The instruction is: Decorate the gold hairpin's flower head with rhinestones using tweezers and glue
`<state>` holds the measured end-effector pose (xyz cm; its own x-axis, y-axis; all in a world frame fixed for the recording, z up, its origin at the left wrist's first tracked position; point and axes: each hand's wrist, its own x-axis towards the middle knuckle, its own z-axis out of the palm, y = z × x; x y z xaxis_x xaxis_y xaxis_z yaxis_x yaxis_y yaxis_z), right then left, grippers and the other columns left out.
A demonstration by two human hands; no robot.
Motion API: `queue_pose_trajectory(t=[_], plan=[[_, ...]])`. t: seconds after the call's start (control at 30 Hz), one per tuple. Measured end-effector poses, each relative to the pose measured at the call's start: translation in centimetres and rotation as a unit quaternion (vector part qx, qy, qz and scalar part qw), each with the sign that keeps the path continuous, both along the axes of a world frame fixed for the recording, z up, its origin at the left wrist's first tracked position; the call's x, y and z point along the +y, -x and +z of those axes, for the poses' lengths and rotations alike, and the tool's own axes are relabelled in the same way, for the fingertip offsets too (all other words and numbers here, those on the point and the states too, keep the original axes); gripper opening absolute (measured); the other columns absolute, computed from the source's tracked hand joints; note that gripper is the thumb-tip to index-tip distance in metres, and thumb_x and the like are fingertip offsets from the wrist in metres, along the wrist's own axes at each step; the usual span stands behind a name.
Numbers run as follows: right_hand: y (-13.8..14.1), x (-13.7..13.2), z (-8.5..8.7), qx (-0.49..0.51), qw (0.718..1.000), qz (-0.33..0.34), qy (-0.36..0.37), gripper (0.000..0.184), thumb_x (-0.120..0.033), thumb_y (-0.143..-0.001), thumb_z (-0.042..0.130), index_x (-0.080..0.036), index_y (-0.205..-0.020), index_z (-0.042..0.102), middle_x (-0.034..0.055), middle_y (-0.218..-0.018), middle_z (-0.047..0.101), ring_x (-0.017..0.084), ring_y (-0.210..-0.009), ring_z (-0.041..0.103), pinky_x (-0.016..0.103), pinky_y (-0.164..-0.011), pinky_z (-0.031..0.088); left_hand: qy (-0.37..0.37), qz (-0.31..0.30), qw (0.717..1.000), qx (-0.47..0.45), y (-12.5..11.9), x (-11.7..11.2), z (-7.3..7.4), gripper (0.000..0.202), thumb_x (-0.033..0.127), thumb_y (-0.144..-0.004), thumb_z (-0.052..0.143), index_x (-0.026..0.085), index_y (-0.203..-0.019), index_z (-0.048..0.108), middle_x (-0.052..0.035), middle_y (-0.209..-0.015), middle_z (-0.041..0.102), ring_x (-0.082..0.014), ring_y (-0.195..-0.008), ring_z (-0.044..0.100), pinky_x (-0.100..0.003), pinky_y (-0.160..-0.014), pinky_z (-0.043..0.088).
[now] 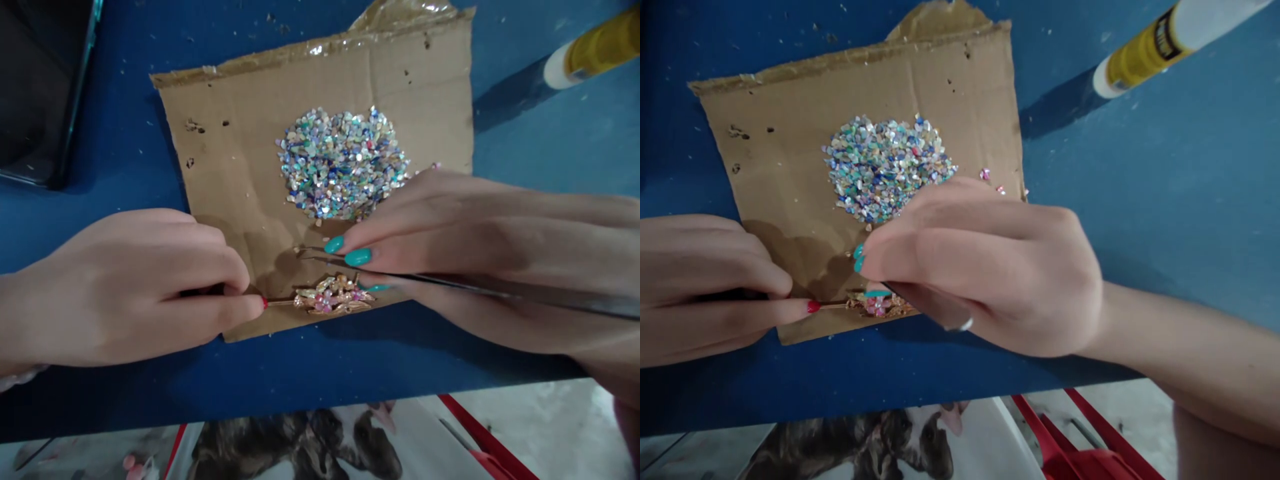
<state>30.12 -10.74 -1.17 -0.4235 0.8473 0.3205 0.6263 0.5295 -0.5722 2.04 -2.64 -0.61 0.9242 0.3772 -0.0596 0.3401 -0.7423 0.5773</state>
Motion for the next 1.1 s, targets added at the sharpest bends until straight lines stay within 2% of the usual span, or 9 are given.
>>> queue_pose_trajectory(t=[0.1,0.2,0.3,0.43,0.6,0.7,0.8,0.87,1.1], plan=[[0.4,0.4,0.4,0.042,0.999,0.014,-0.019,0.015,-0.027,-0.104,0.049,-0.028,-0.105,0.064,-0.0043,-0.102,0.073,0.012,-0.097,0.073,0.031,-0.08,0.064,-0.003,-0.002,1.0,-0.003,0.0,0.0,-0.1,0.035,0.051,-0.099,0.048,0.027,-0.078,0.064,0.0145,-0.057,0.057,-0.0012,-0.051,0.054,-0.016,-0.05,0.031],[0.5,0.5,0.6,0.032,0.999,0.005,-0.015,0.012,-0.028,-0.102,0.053,-0.031,-0.105,0.064,-0.0047,-0.1,0.073,0.012,-0.097,0.073,0.032,-0.082,0.064,-0.012,-0.001,1.0,-0.012,0.0,0.0,-0.3,0.037,0.052,-0.099,0.047,0.027,-0.078,0.064,0.0141,-0.056,0.056,-0.0014,-0.05,0.052,-0.017,-0.048,0.03],[0.2,-0.3,0.3,0.002,1.0,-0.012,0.0,0.013,-0.042,-0.1,0.056,-0.034,-0.102,0.066,-0.0039,-0.099,0.072,0.016,-0.103,0.073,0.034,-0.084,0.066,-0.022,-0.001,0.999,-0.028,-0.1,0.0,-0.4,0.037,0.051,-0.099,0.047,0.026,-0.078,0.063,0.0135,-0.055,0.055,-0.0023,-0.049,0.051,-0.018,-0.046,0.028],[-1.1,-2.4,-0.2,-0.046,0.998,-0.035,0.041,0.032,-0.064,-0.091,0.059,-0.036,-0.102,0.07,-0.0019,-0.11,0.071,0.023,-0.12,0.067,0.038,-0.09,0.067,-0.023,0.0,0.999,-0.038,-0.1,0.0,-0.5,0.037,0.053,-0.099,0.047,0.028,-0.078,0.064,0.0134,-0.055,0.055,-0.0027,-0.049,0.051,-0.018,-0.045,0.029],[-1.7,-3.4,0.4,-0.045,0.997,-0.043,0.042,0.04,-0.071,-0.087,0.058,-0.035,-0.1,0.071,-0.0035,-0.119,0.069,0.025,-0.126,0.063,0.04,-0.095,0.066,-0.014,0.002,0.999,-0.032,-0.1,-0.1,-0.5,0.037,0.053,-0.099,0.048,0.029,-0.077,0.065,0.0137,-0.055,0.056,-0.0027,-0.048,0.052,-0.019,-0.043,0.029],[-0.5,-2.0,1.4,-0.034,0.997,-0.049,0.056,0.03,-0.061,-0.091,0.06,-0.034,-0.097,0.071,-0.0059,-0.117,0.07,0.021,-0.121,0.066,0.04,-0.097,0.064,-0.009,0.002,1.0,-0.029,0.0,-0.1,-0.4,0.039,0.053,-0.099,0.047,0.029,-0.075,0.066,0.0131,-0.054,0.056,-0.0033,-0.047,0.052,-0.02,-0.044,0.029],[0.8,-0.4,2.4,-0.004,0.993,-0.059,0.101,0.009,-0.034,-0.1,0.059,-0.032,-0.097,0.067,-0.0104,-0.103,0.072,0.01,-0.1,0.072,0.034,-0.101,0.061,-0.019,-0.003,1.0,-0.023,0.0,-0.1,-0.3,0.039,0.052,-0.099,0.047,0.027,-0.075,0.067,0.0122,-0.056,0.058,-0.0033,-0.049,0.053,-0.02,-0.046,0.028],[1.2,0.3,2.7,0.023,0.994,-0.04,0.1,0.007,-0.024,-0.098,0.06,-0.03,-0.095,0.063,-0.0109,-0.094,0.074,0.007,-0.095,0.072,0.029,-0.099,0.061,-0.02,-0.005,1.0,-0.019,-0.1,-0.1,-0.2,0.038,0.05,-0.099,0.048,0.026,-0.076,0.067,0.0118,-0.056,0.058,-0.0031,-0.05,0.053,-0.019,-0.046,0.028],[0.4,0.9,2.6,0.044,0.995,0.013,0.092,0.01,-0.018,-0.098,0.059,-0.028,-0.094,0.06,-0.0103,-0.088,0.075,0.005,-0.089,0.073,0.022,-0.087,0.062,-0.009,-0.001,1.0,-0.022,-0.2,-0.1,0.0,0.037,0.048,-0.098,0.05,0.026,-0.074,0.068,0.0103,-0.059,0.06,-0.0049,-0.052,0.055,-0.022,-0.049,0.028]])
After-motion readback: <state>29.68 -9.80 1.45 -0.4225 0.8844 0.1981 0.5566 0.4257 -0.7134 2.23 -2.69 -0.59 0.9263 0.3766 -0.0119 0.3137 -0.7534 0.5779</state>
